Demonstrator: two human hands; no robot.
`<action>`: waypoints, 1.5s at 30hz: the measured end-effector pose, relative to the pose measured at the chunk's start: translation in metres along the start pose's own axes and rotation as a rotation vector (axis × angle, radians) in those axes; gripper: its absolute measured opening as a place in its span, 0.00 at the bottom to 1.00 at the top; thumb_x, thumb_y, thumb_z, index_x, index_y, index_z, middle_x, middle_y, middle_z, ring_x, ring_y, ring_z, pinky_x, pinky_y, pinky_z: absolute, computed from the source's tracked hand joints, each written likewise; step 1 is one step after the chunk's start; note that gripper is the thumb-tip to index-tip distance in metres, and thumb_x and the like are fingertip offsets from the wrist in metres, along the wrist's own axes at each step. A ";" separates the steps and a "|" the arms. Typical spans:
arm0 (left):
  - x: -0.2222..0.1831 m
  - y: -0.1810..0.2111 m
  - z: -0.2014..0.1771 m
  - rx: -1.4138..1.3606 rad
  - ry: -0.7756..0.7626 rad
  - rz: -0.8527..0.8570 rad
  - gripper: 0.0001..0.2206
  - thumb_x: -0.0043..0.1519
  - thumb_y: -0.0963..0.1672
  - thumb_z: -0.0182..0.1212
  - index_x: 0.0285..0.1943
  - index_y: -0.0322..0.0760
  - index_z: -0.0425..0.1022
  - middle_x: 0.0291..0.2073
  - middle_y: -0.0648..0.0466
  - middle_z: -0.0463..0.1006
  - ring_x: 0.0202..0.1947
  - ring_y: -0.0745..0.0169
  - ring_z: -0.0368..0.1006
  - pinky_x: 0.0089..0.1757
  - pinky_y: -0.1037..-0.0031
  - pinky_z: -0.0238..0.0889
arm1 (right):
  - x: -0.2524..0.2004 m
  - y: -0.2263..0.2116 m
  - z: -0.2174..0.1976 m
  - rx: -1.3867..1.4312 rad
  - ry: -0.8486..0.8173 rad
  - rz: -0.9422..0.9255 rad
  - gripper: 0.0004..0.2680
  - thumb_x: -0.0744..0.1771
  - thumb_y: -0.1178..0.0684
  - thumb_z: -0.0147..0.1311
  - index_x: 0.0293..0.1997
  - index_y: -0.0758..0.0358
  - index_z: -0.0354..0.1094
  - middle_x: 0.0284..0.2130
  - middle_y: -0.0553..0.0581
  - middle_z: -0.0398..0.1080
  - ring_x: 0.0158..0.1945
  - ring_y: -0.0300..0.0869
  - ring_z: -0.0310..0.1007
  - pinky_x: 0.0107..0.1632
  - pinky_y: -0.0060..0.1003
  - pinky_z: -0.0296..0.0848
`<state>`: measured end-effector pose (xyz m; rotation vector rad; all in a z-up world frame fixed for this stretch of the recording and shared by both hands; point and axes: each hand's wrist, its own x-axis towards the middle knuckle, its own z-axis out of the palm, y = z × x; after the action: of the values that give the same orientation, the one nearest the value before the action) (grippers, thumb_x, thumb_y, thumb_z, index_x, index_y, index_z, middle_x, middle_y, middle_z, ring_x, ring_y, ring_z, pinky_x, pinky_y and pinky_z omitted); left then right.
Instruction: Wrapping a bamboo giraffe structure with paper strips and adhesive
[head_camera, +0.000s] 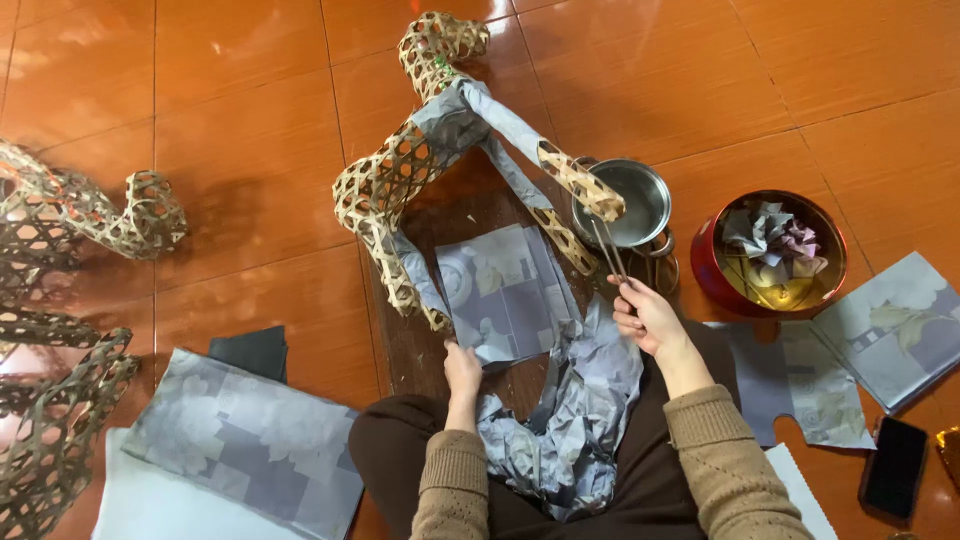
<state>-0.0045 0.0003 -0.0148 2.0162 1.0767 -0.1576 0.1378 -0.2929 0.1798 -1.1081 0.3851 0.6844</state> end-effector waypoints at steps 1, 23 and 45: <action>-0.007 0.010 -0.008 -0.001 0.001 -0.004 0.24 0.63 0.41 0.53 0.66 0.24 0.52 0.46 0.26 0.74 0.50 0.28 0.72 0.48 0.46 0.68 | 0.000 0.003 0.002 -0.002 -0.001 0.004 0.08 0.70 0.54 0.39 0.54 0.60 0.59 0.20 0.44 0.47 0.12 0.26 0.45 0.12 0.16 0.42; -0.004 0.027 0.000 -1.032 -0.101 -0.354 0.28 0.58 0.40 0.55 0.66 0.22 0.50 0.60 0.24 0.54 0.62 0.21 0.54 0.49 0.31 0.54 | 0.083 0.158 0.090 -2.055 0.278 -0.708 0.20 0.66 0.61 0.40 0.68 0.60 0.55 0.30 0.65 0.67 0.25 0.51 0.77 0.25 0.48 0.75; 0.027 -0.006 0.031 -1.305 -0.147 -0.598 0.22 0.58 0.38 0.59 0.60 0.19 0.61 0.50 0.28 0.70 0.51 0.30 0.70 0.45 0.40 0.67 | -0.086 0.160 0.024 -2.105 0.113 -0.272 0.19 0.66 0.57 0.39 0.66 0.61 0.52 0.26 0.64 0.71 0.29 0.56 0.78 0.33 0.51 0.77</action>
<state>0.0158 -0.0035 -0.0510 0.5019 1.1807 0.0899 -0.0351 -0.2541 0.1315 -3.0812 -0.6707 0.6353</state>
